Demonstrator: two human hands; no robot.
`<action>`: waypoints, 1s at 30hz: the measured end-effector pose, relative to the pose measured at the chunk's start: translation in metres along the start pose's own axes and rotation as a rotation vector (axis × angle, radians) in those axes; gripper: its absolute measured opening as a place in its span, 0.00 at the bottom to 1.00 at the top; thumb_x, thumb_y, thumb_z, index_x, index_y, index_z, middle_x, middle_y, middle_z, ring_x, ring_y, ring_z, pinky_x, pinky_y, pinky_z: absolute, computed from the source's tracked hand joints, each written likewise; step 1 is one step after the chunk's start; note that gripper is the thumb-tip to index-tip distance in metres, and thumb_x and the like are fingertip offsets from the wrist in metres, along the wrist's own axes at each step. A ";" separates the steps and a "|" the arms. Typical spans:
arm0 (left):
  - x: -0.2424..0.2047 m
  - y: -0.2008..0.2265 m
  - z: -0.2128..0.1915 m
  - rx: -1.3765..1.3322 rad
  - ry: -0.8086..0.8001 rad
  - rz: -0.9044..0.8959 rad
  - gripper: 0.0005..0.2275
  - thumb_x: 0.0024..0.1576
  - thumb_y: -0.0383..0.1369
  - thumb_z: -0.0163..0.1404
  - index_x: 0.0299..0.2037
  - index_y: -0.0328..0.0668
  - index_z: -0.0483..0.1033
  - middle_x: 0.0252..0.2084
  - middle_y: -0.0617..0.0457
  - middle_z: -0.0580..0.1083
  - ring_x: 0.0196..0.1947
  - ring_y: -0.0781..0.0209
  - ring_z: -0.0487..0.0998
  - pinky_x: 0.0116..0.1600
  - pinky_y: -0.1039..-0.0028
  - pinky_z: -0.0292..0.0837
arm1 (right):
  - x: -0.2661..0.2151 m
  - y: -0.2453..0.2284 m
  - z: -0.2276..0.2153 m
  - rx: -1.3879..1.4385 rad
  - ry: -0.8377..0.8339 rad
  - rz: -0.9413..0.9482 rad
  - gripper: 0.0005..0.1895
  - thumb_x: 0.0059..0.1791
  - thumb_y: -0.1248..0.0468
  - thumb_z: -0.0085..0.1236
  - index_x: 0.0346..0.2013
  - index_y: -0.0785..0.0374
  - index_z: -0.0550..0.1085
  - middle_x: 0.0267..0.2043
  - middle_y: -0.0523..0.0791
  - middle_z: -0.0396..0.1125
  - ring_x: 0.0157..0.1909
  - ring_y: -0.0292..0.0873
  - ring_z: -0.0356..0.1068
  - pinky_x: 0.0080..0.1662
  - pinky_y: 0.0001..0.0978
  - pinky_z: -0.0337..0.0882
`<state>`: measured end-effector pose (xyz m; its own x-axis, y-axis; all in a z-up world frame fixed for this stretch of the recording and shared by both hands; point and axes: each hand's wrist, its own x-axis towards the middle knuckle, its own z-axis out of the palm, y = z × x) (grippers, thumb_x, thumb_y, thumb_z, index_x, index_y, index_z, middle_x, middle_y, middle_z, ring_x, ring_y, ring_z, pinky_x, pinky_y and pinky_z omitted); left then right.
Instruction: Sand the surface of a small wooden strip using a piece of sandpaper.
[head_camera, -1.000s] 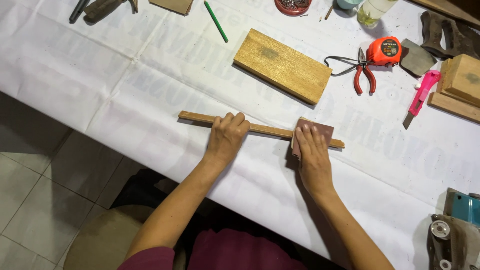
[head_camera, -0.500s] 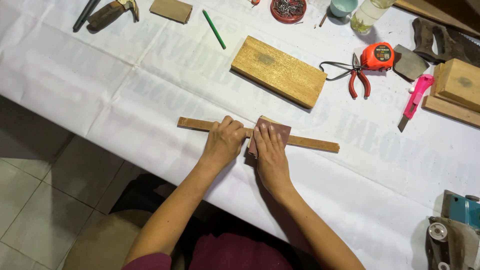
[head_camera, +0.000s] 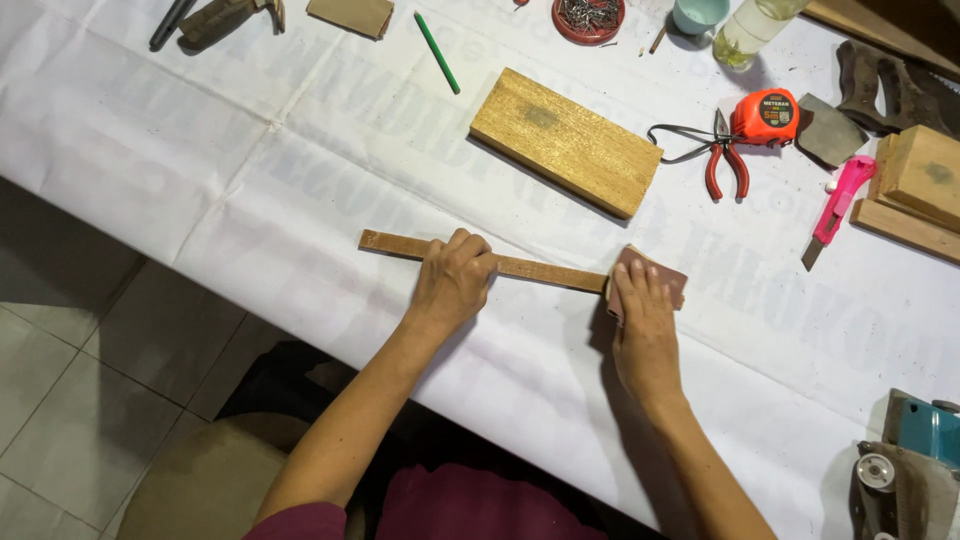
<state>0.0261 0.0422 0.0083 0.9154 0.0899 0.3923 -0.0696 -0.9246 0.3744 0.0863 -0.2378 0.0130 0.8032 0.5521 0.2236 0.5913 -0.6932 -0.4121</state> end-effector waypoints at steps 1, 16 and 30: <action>-0.001 0.002 -0.003 -0.001 -0.002 -0.003 0.05 0.53 0.24 0.58 0.25 0.41 0.80 0.31 0.56 0.77 0.36 0.60 0.75 0.36 0.65 0.65 | 0.006 -0.016 0.012 0.000 -0.004 0.001 0.37 0.47 0.81 0.49 0.71 0.62 0.60 0.76 0.53 0.51 0.78 0.56 0.46 0.74 0.54 0.45; -0.002 0.004 -0.002 -0.024 -0.015 -0.019 0.04 0.52 0.24 0.60 0.27 0.42 0.79 0.33 0.58 0.76 0.39 0.61 0.75 0.38 0.65 0.64 | -0.004 0.003 0.014 -0.051 -0.080 -0.065 0.38 0.45 0.81 0.46 0.71 0.64 0.60 0.76 0.54 0.51 0.78 0.56 0.46 0.74 0.55 0.46; 0.000 0.005 -0.009 -0.018 -0.004 -0.005 0.03 0.53 0.25 0.58 0.29 0.43 0.81 0.33 0.57 0.75 0.39 0.60 0.75 0.41 0.64 0.65 | 0.020 -0.069 0.055 0.066 -0.038 -0.192 0.35 0.49 0.78 0.50 0.72 0.61 0.60 0.76 0.52 0.52 0.78 0.55 0.47 0.74 0.54 0.47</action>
<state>0.0224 0.0411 0.0173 0.9175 0.0929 0.3867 -0.0723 -0.9172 0.3917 0.0574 -0.1531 -0.0028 0.6719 0.6895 0.2705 0.7265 -0.5424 -0.4220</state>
